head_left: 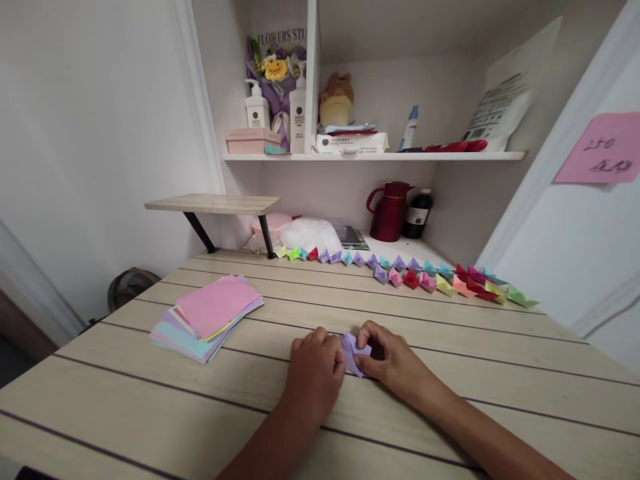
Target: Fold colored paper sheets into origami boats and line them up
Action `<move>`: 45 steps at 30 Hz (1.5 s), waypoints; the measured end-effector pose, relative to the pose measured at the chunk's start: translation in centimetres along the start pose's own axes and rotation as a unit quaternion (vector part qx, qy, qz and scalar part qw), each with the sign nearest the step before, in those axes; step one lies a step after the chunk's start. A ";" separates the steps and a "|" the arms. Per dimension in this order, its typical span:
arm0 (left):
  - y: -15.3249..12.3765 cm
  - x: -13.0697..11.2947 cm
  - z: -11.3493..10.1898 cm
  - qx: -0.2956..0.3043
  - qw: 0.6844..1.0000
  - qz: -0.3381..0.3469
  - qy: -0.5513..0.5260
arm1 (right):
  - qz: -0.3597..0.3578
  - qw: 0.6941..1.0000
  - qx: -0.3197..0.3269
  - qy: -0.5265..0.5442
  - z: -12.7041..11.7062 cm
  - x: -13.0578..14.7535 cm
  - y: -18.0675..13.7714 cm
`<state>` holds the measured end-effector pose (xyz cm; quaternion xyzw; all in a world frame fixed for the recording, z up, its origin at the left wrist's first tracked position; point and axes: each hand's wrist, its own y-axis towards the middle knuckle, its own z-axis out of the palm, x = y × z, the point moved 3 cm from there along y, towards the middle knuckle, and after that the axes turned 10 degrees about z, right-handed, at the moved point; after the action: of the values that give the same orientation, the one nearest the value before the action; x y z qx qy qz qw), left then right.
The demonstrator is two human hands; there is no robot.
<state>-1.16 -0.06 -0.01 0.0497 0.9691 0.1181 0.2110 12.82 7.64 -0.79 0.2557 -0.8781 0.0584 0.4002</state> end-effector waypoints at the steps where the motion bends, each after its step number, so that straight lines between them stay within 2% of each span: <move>1: 0.0 0.0 0.1 -0.002 1.000 0.001 0.000 | 0.001 1.000 0.009 0.014 0.0 0.1 0.0; 7: 0.0 0.0 0.3 -0.023 1.000 0.010 0.003 | -0.006 0.996 0.050 0.072 0.1 0.5 -0.2; 12: 0.1 -0.2 0.3 -0.027 1.000 0.010 -0.009 | -0.015 0.993 0.046 0.108 0.2 0.4 -0.4; 16: 0.2 0.1 0.6 -0.083 0.993 -0.032 -0.077 | -0.008 0.989 0.057 0.140 -0.1 0.4 -0.6; 20: 0.4 0.5 0.8 -0.144 0.951 -0.095 -0.256 | -0.008 0.991 0.060 0.119 -0.5 1.0 -0.8; 25: 1.0 0.0 0.9 -0.110 0.877 -0.099 -0.457 | -0.012 0.991 0.076 0.107 -0.5 1.6 -1.0; 28: 1.1 0.2 0.7 -0.131 0.830 -0.114 -0.531 | 0.004 0.980 0.093 0.176 -0.3 1.3 -1.1; 31: 1.0 0.8 0.3 -0.167 0.779 -0.141 -0.588 | 0.023 0.953 0.111 0.280 -0.2 0.9 -0.9; 33: 0.9 1.1 0.2 -0.188 0.758 -0.156 -0.605 | 0.036 0.937 0.118 0.326 -0.2 0.9 -0.8; 38: 1.2 1.2 0.7 -0.199 0.742 -0.151 -0.623 | 0.074 0.922 0.108 0.363 -0.1 1.0 -0.6; 42: 1.4 0.9 1.1 -0.197 0.747 -0.143 -0.619 | 0.097 0.924 0.117 0.352 0.1 0.7 -0.6; 45: 1.3 0.2 0.6 -0.182 0.757 -0.113 -0.618 | 0.105 0.908 0.121 0.388 0.0 0.7 -0.8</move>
<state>-1.05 1.36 -0.30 -0.0378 0.5870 0.2114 0.7806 12.82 6.68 -0.30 0.1651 -0.6618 0.3002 0.6668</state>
